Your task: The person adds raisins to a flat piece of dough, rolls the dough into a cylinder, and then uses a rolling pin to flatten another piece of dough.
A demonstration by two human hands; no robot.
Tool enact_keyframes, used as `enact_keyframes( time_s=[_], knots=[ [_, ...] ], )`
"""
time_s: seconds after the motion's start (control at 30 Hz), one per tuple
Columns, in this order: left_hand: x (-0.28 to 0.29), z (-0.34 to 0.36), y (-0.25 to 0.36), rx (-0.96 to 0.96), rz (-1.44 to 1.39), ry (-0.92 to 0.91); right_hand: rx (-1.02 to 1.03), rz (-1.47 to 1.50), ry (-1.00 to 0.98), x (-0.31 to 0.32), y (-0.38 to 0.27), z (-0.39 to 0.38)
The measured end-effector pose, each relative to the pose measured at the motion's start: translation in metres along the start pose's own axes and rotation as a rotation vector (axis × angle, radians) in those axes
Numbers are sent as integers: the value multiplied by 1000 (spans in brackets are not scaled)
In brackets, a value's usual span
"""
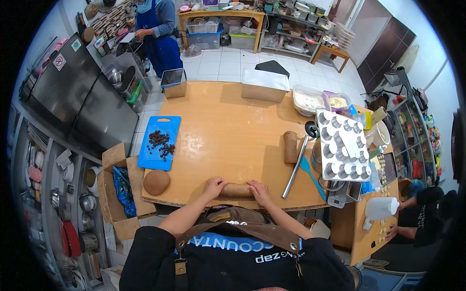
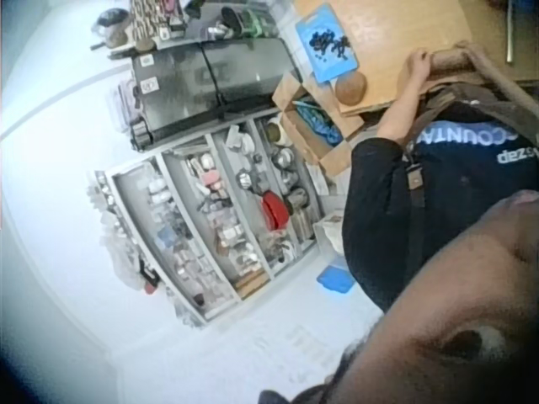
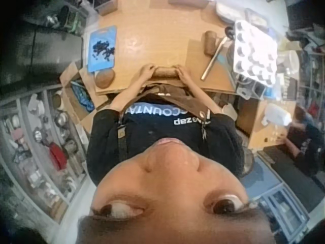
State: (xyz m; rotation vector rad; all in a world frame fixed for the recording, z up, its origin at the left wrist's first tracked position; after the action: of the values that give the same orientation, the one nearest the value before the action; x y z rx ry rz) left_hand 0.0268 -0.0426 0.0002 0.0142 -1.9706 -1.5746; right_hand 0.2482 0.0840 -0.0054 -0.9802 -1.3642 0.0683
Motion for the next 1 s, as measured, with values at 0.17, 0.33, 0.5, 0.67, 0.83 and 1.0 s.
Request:
enact_keyframes(
  time_s=[0.17,0.33,0.5,0.67,0.83,1.0],
  knots=[
    [-4,-3,6,-17,-86,81,170,-172,136,17,-28,-6],
    [-14,3,-7,65,-10,-3,215,-272,4,15,-38,-6],
    [-12,-10,2,-382,238,182,328,-357,199,12,-32,-17],
    [-12,-31,-2,-811,667,-211,470,-505,175,0,-36,-20],
    [-9,-8,33,-563,653,-278,298,-443,-37,10,-30,23],
    [-2,57,26,-92,396,-586,122,-237,-305,39,-32,62]
  ],
)
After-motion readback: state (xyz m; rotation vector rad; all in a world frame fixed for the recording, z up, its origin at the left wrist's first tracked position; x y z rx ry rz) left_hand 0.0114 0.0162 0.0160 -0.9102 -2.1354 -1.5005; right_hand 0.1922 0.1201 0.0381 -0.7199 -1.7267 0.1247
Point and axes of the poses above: each hand's wrist, its own z-axis towards the middle knuckle, its own x-axis out of the back of the hand, y = z × x, the point moved 2 cm from there along z, towards the middle knuckle, and after that the axes turned 9 degrees about -z, right-handed, at the moved point
